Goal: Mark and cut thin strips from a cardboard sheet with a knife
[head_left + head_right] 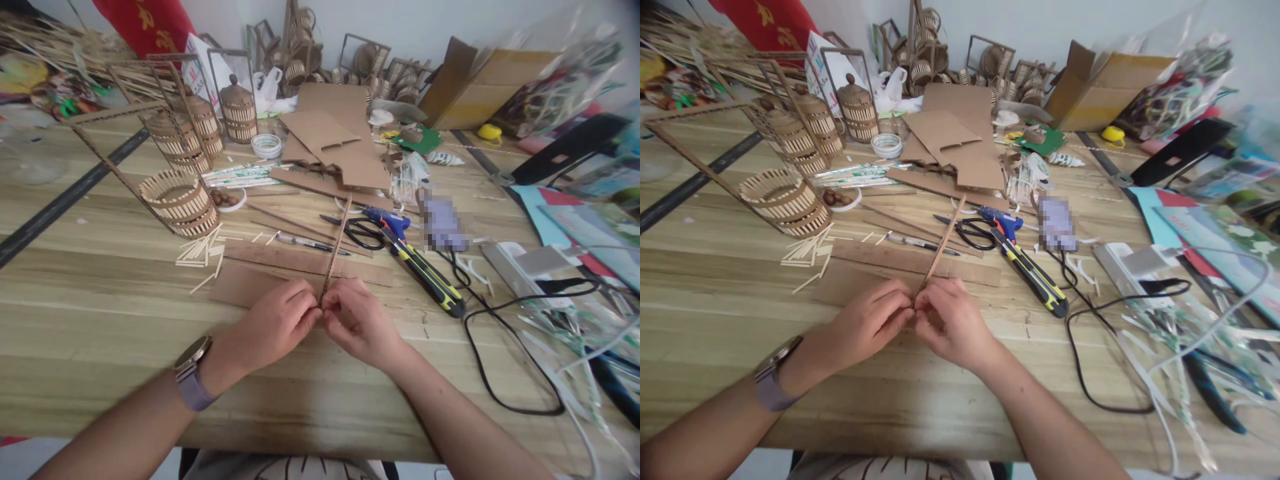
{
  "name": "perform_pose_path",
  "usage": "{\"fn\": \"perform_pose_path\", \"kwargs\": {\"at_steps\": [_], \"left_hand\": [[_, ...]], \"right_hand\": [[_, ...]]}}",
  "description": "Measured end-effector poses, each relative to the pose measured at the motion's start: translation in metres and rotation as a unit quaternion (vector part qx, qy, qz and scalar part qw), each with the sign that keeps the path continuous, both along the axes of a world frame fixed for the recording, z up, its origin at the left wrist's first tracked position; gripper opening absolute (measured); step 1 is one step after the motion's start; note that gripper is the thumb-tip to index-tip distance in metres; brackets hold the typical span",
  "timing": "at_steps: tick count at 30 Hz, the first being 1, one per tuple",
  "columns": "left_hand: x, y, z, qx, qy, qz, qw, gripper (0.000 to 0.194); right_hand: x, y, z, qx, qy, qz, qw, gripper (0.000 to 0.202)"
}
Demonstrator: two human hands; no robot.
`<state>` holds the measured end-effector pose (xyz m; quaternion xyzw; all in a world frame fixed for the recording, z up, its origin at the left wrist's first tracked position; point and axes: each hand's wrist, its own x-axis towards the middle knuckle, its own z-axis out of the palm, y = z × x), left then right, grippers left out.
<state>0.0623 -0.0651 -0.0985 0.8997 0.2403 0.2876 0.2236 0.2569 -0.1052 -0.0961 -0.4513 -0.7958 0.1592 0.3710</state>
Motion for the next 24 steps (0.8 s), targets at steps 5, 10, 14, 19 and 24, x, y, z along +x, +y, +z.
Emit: {"fn": "perform_pose_path", "kwargs": {"at_steps": [5, 10, 14, 19, 24], "left_hand": [[-0.001, -0.001, 0.001, 0.005, 0.003, -0.015, 1.000, 0.020], [-0.001, -0.002, 0.000, -0.010, 0.004, -0.027, 1.000, 0.018], [-0.001, -0.002, 0.001, -0.037, -0.008, -0.042, 0.998, 0.018], [-0.003, -0.001, 0.005, -0.087, 0.008, -0.053, 0.995, 0.018], [-0.004, -0.001, 0.004, -0.088, -0.006, -0.040, 0.995, 0.018]], "right_hand": [[0.002, 0.001, 0.005, -0.022, 0.004, 0.033, 0.999, 0.013], [0.005, 0.001, 0.011, -0.065, 0.013, 0.061, 0.996, 0.016], [0.010, 0.001, 0.014, -0.090, 0.024, 0.078, 0.993, 0.016], [0.014, 0.003, 0.017, -0.127, 0.053, 0.103, 0.985, 0.014], [0.014, 0.003, 0.017, -0.135, 0.056, 0.106, 0.984, 0.014]]}}
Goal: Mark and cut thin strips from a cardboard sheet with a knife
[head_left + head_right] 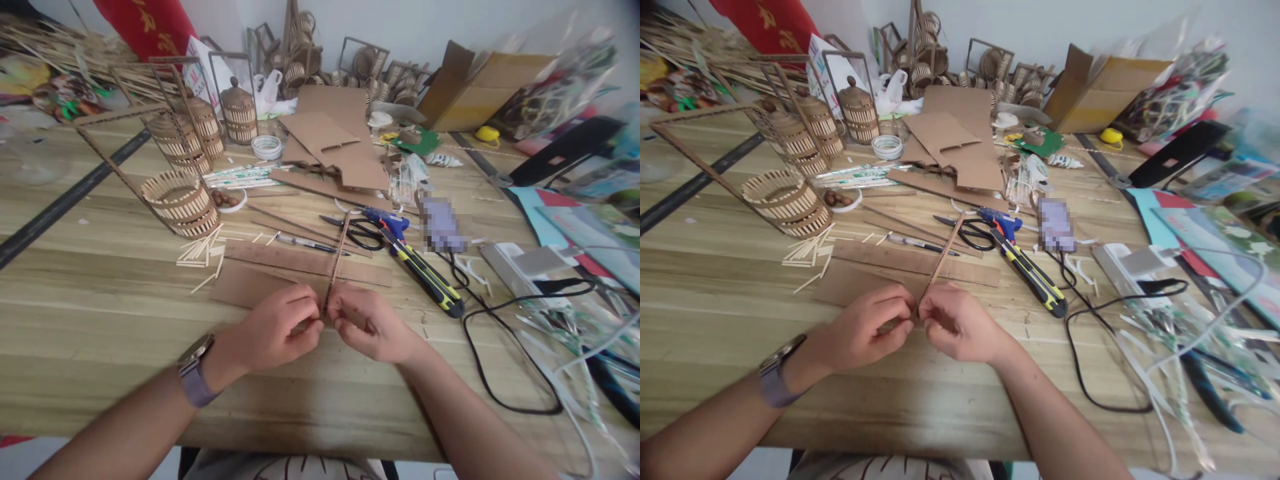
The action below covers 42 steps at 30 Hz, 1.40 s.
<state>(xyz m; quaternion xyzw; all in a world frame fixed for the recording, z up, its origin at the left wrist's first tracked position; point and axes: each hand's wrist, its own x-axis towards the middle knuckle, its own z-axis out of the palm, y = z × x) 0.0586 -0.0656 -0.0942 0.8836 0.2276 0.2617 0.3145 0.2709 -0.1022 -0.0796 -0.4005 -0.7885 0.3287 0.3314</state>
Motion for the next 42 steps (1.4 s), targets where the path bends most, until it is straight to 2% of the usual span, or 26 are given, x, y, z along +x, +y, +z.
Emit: {"fn": "perform_pose_path", "kwargs": {"at_steps": [4, 11, 15, 18, 20, 25, 28, 34, 38, 42], "left_hand": [[0.001, 0.002, -0.003, -0.002, 0.008, 0.008, 1.000, 0.025], [0.003, 0.003, -0.008, -0.015, 0.017, 0.008, 1.000, 0.020], [0.004, 0.003, -0.005, -0.040, -0.012, 0.069, 0.997, 0.019], [0.005, 0.001, -0.002, -0.049, -0.034, 0.094, 0.994, 0.018], [0.005, 0.000, 0.001, -0.043, -0.049, 0.088, 0.994, 0.018], [0.004, -0.003, 0.002, -0.002, -0.071, 0.076, 0.995, 0.016], [0.004, -0.004, 0.002, 0.014, -0.069, 0.078, 0.995, 0.016], [0.003, -0.005, 0.001, 0.026, -0.073, 0.075, 0.994, 0.017], [0.002, -0.004, 0.002, 0.021, -0.083, 0.065, 0.994, 0.017], [0.001, -0.003, 0.004, 0.009, -0.088, 0.047, 0.995, 0.017]], "right_hand": [[-0.002, -0.001, -0.004, 0.026, -0.018, -0.001, 1.000, 0.017], [-0.002, 0.001, -0.007, 0.063, -0.030, -0.005, 0.998, 0.016], [-0.006, 0.000, -0.013, 0.171, -0.064, -0.050, 0.982, 0.005], [-0.008, -0.002, -0.018, 0.244, -0.092, -0.106, 0.960, 0.018], [-0.010, -0.003, -0.019, 0.256, -0.083, -0.127, 0.955, 0.018], [-0.015, -0.005, -0.015, 0.281, -0.039, -0.122, 0.951, 0.012], [-0.017, -0.004, -0.011, 0.252, -0.013, -0.123, 0.960, 0.013], [-0.016, -0.004, -0.011, 0.145, 0.064, -0.127, 0.979, 0.011], [-0.014, -0.004, -0.016, 0.073, 0.136, -0.136, 0.979, 0.006], [-0.013, -0.003, -0.016, -0.017, 0.213, -0.127, 0.969, 0.014]]}}
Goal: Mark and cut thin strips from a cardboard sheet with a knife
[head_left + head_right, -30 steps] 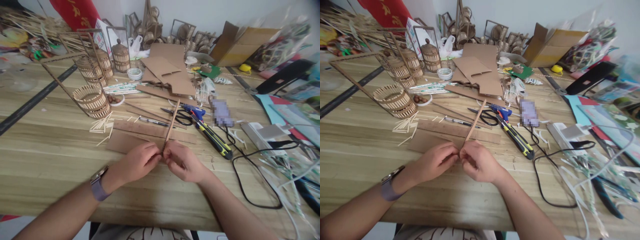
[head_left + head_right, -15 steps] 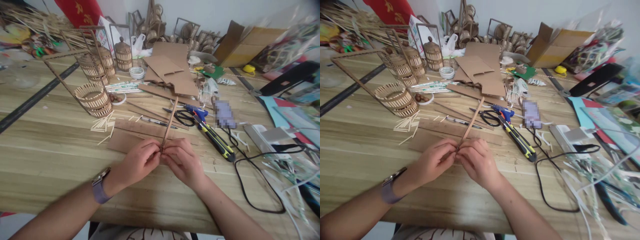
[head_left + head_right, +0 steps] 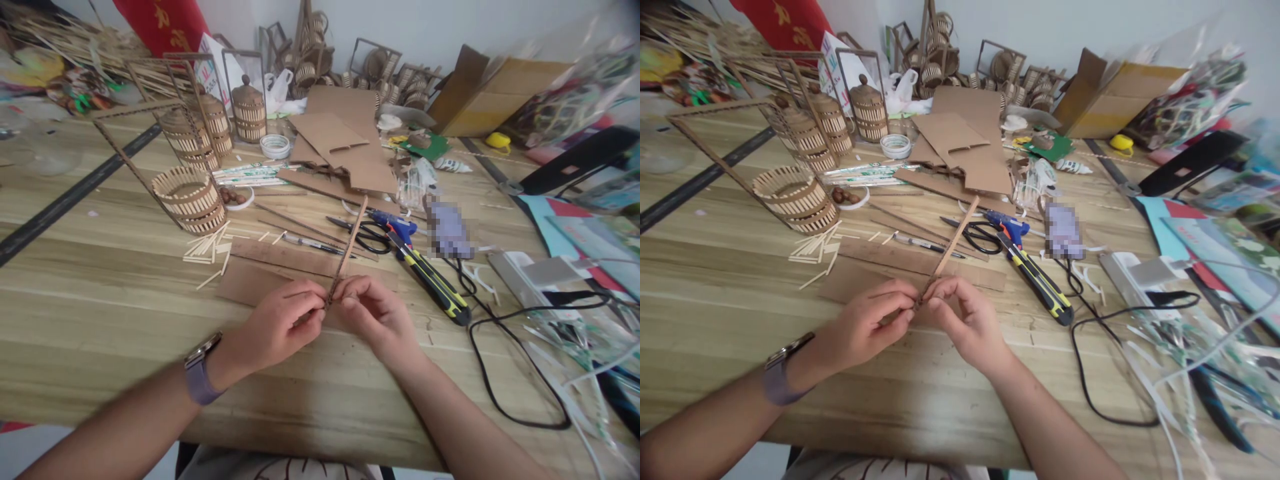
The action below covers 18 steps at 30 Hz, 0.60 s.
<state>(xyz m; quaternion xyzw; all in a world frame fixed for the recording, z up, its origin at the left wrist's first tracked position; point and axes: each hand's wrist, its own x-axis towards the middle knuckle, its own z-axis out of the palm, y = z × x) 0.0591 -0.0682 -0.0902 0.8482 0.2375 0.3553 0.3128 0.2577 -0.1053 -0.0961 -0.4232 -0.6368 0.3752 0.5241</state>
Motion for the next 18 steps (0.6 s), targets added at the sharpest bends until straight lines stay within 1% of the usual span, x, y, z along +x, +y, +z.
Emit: {"fn": "perform_pose_path", "kwargs": {"at_steps": [3, 5, 7, 9, 13, 15, 18], "left_hand": [[-0.0001, 0.0010, 0.0001, -0.008, -0.004, 0.000, 1.000, 0.018], [0.0005, 0.0018, -0.0011, -0.030, -0.001, 0.012, 0.999, 0.022], [0.0016, 0.0027, -0.0030, -0.069, 0.016, 0.030, 0.997, 0.031], [0.0028, 0.0031, -0.0048, -0.105, 0.039, 0.034, 0.993, 0.035], [0.0043, 0.0020, -0.0067, -0.141, 0.057, 0.020, 0.988, 0.029], [0.0046, 0.0013, -0.0066, -0.165, 0.055, 0.023, 0.985, 0.025], [0.0052, 0.0011, -0.0054, -0.194, 0.044, 0.029, 0.980, 0.023]], "right_hand": [[-0.0007, 0.0006, -0.0001, -0.012, 0.011, 0.004, 1.000, 0.019], [-0.0020, 0.0000, -0.0005, 0.013, -0.026, -0.004, 1.000, 0.016], [-0.0034, -0.0012, -0.0007, 0.051, -0.088, -0.010, 0.995, 0.010], [-0.0043, -0.0026, -0.0006, 0.093, -0.152, -0.026, 0.984, 0.004], [-0.0046, -0.0038, -0.0005, 0.178, -0.250, -0.099, 0.946, 0.011], [-0.0049, -0.0037, -0.0004, 0.217, -0.278, -0.109, 0.929, 0.014], [-0.0060, -0.0038, 0.0005, 0.254, -0.292, -0.106, 0.916, 0.017]]}}
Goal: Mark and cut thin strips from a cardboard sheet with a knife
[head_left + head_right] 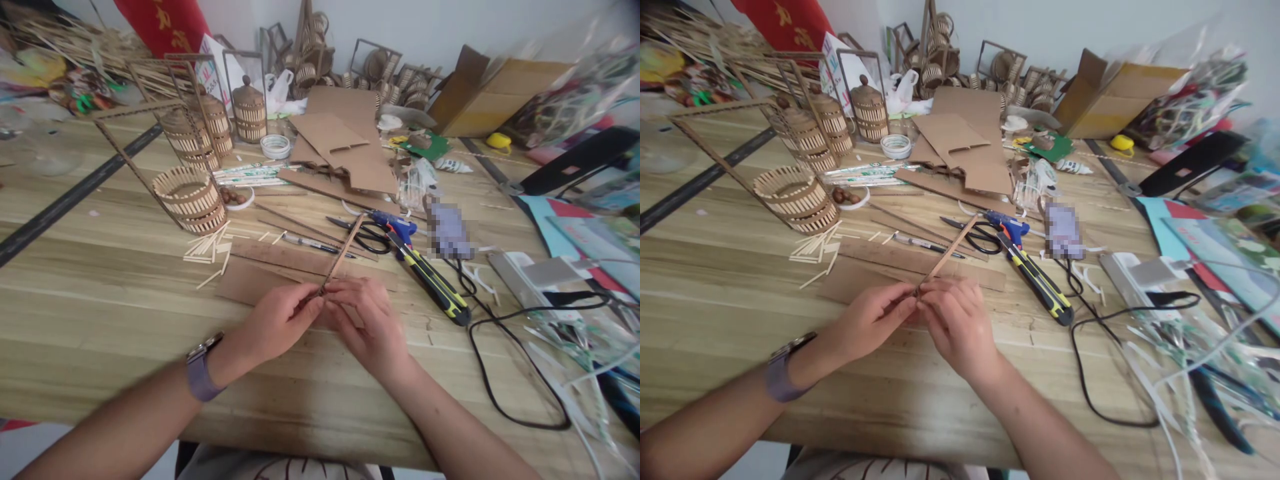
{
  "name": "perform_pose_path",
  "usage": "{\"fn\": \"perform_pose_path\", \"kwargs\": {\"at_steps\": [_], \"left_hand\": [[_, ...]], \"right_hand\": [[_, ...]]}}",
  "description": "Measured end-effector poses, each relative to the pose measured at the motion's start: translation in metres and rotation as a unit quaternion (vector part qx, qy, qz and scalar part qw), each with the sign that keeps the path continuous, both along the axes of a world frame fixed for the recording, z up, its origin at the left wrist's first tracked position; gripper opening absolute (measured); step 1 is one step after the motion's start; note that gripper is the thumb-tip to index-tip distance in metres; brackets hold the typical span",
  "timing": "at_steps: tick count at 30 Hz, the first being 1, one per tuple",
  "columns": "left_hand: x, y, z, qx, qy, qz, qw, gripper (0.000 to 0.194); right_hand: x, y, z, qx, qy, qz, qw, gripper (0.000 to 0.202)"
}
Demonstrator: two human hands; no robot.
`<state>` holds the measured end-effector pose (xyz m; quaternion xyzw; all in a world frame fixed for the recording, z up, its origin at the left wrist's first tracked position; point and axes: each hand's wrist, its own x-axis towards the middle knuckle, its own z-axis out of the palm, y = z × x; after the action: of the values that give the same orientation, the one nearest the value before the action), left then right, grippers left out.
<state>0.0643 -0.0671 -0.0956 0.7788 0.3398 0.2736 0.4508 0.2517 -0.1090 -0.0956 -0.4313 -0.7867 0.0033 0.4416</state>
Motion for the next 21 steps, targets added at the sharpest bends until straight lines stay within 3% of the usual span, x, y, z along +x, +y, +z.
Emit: {"fn": "perform_pose_path", "kwargs": {"at_steps": [6, 16, 21], "left_hand": [[0.0026, 0.0015, 0.0018, 0.001, 0.007, 0.021, 1.000, 0.020], [0.0023, 0.0003, 0.0028, -0.169, -0.007, -0.011, 0.986, 0.033], [0.0000, 0.0004, 0.0025, -0.190, -0.021, -0.052, 0.980, 0.033]], "right_hand": [[-0.0003, -0.0016, -0.0011, 0.011, -0.032, 0.003, 0.999, 0.016], [-0.0035, -0.0026, -0.0044, -0.003, -0.012, 0.012, 1.000, 0.018], [-0.0015, -0.0025, -0.0023, -0.030, 0.029, -0.002, 0.999, 0.017]]}}
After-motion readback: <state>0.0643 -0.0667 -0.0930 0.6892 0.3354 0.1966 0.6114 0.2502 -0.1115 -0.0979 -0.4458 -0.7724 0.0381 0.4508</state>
